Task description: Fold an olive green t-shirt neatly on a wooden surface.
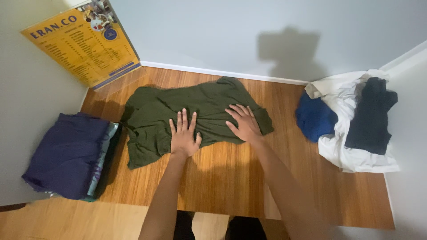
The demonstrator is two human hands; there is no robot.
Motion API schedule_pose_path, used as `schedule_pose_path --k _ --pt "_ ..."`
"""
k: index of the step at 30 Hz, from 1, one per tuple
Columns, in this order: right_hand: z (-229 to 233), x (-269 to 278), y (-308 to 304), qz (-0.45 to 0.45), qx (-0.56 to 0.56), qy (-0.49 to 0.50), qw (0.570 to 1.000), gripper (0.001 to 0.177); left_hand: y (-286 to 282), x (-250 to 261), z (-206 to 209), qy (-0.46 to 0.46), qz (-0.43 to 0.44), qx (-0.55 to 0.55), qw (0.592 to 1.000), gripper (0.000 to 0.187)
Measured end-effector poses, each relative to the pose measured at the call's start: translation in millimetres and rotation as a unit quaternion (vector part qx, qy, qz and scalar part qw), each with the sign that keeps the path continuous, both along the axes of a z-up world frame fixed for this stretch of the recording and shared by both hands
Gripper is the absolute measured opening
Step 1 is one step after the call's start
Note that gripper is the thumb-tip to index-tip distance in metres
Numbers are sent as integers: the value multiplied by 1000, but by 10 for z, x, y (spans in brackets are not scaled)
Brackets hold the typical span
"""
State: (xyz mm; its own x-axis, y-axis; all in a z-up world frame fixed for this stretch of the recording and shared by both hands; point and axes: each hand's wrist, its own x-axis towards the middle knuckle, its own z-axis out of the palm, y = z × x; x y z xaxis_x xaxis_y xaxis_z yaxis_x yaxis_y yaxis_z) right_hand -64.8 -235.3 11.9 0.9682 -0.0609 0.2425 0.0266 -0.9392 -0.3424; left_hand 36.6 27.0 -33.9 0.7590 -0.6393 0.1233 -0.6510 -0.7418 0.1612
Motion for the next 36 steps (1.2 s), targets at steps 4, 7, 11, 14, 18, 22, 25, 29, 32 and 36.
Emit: schedule_pose_path --k 4,7,11,14,18,22,25,29,32,36 --pt "6 -55 62 -48 50 15 997 59 8 -201 318 -5 57 8 998 88" --pt "2 -79 98 -90 -55 53 993 56 0 -252 400 47 138 62 987 94" --pt "-67 -59 117 -117 -89 42 988 63 11 -260 394 72 166 63 981 93" --pt "-119 -57 131 -133 -92 43 986 65 13 -258 362 73 168 63 981 92" --pt "-94 -78 185 -165 -90 77 979 69 7 -255 340 68 166 55 982 89" --pt "-116 -146 243 -179 -81 72 978 67 16 -289 391 71 170 68 981 90" --pt "-180 -177 228 -182 -87 59 978 67 0 -314 384 80 168 78 979 91" --pt "-169 -206 239 -186 -59 57 979 67 -1 -329 373 72 168 78 980 91" --pt "-144 -207 261 -195 -47 46 979 66 -5 -309 366 64 166 71 981 91" --pt "-33 -257 339 -197 -6 -19 980 59 7 -318 383 63 155 58 984 91"
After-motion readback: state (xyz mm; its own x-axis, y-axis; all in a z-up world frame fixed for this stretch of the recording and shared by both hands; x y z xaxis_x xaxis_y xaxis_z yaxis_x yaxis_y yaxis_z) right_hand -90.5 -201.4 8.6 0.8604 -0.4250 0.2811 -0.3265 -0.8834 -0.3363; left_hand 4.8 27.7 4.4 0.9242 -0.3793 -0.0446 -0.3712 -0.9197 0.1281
